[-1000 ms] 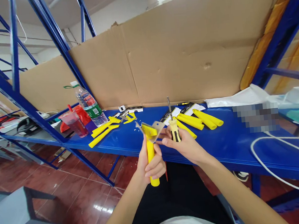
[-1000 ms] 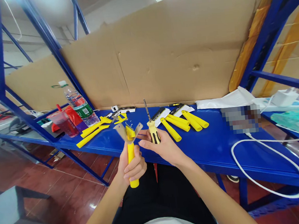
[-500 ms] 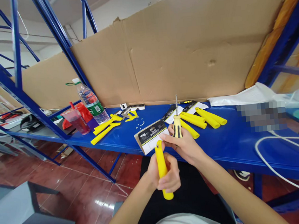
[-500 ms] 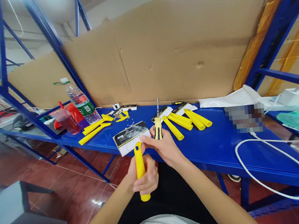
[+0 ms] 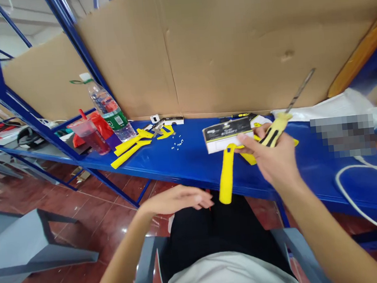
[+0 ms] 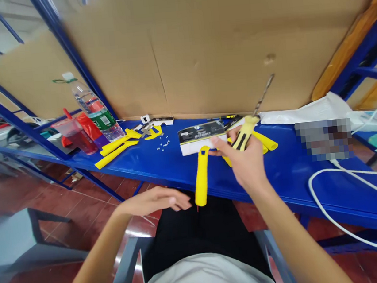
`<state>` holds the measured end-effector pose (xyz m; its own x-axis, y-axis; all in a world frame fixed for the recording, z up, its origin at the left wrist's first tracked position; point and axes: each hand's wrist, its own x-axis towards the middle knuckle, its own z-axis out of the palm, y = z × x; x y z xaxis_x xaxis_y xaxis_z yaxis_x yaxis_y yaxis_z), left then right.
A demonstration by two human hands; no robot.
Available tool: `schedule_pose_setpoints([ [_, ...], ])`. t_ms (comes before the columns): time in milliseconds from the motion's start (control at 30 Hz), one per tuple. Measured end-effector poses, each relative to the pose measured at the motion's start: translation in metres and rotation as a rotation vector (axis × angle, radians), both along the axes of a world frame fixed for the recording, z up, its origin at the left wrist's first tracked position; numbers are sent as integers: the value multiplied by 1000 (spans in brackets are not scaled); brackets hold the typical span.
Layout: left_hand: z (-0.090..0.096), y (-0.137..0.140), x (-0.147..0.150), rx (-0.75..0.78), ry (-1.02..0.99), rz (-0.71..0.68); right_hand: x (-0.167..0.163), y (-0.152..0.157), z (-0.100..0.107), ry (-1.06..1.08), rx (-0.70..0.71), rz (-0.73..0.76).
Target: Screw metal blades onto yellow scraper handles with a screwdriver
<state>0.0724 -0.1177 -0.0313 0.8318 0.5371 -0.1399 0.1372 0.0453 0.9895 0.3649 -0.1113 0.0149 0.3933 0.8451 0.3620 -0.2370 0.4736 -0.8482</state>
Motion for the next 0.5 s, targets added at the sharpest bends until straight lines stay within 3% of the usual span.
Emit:
schedule_pose_setpoints([
  [67,-17,13,-54,-107,257,-161,15,9,4,-62,5,-62],
  [133,-54,29,-101,-275,411,-140,27,23,8,-127,-43,-109],
  [200,-106,42,-132,-295,480,123,34,41,13,-208,-96,-146],
  [233,-134,47,-140,-254,516,333,35,51,14,-241,-143,-160],
  [267,-162,51,-144,-179,539,537,35,61,16,-277,-191,-158],
  [300,-188,53,-143,-160,563,595,32,71,17,-315,-245,-152],
  [400,-248,56,-130,-169,626,582,17,96,18,-420,-444,-154],
  [500,-279,58,-117,-102,616,495,3,114,15,-518,-602,-232],
])
